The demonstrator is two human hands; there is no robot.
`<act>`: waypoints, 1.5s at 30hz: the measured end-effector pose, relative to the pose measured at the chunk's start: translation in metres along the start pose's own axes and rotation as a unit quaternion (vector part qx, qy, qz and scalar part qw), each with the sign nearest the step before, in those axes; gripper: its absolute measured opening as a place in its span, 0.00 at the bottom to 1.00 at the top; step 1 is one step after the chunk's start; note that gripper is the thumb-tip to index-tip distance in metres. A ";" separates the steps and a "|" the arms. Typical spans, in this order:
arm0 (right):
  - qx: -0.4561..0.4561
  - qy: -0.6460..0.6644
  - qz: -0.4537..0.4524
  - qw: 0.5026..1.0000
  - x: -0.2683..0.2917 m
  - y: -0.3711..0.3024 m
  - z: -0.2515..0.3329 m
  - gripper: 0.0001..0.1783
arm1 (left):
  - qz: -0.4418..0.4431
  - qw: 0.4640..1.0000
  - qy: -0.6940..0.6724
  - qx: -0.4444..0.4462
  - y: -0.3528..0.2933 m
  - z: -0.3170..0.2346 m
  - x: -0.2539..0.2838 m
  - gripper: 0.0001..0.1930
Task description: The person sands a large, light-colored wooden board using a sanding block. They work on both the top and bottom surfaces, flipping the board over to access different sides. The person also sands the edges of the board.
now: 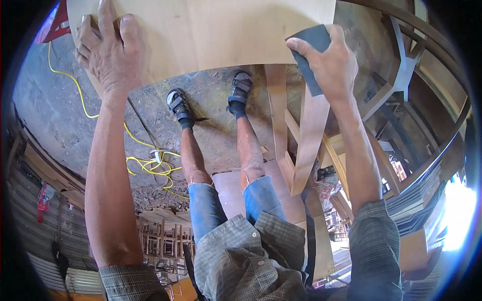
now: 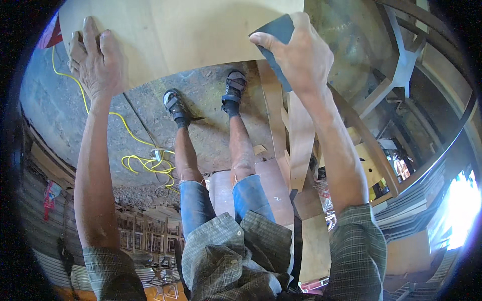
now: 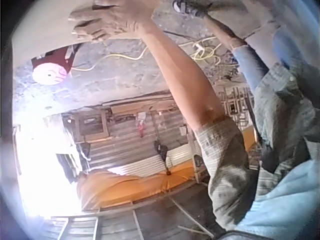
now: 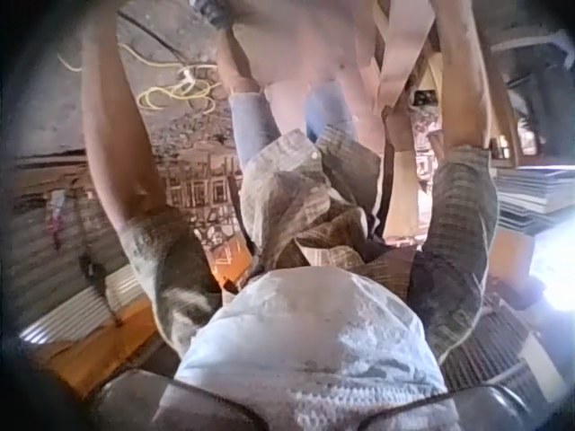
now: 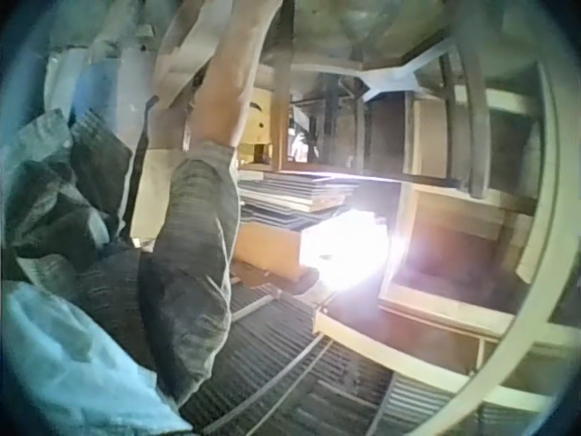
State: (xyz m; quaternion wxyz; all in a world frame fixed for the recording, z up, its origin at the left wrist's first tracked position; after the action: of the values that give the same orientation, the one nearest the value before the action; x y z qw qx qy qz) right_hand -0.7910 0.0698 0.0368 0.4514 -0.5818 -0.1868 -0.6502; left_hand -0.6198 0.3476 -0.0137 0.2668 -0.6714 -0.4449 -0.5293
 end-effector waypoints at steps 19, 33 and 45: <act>-0.115 0.012 0.019 0.993 -0.006 -0.008 0.007 0.40 | -0.010 1.000 -0.003 0.010 -0.002 0.004 0.001 0.31; -0.157 0.076 -0.051 0.983 -0.013 -0.007 0.028 0.34 | 0.176 0.876 0.435 -0.113 0.005 -0.012 0.011 0.29; -0.171 -0.052 0.022 0.984 0.001 0.004 0.022 0.38 | -0.032 0.999 -0.012 0.001 -0.001 0.008 -0.003 0.30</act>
State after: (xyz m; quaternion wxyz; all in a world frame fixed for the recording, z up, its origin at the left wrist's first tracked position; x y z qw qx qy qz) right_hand -0.7747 0.0843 0.0420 0.3486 -0.6879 -0.0832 -0.6312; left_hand -0.6166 0.3536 -0.0190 0.2451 -0.6625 -0.4702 -0.5290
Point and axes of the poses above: each hand's wrist, its own y-axis towards the middle knuckle, its own x-axis out of the back of the hand, z = x × y, the point moved 2 cm from there along y, towards the middle knuckle, and after that the axes turned 9 degrees about -y, right-handed, at the moved point
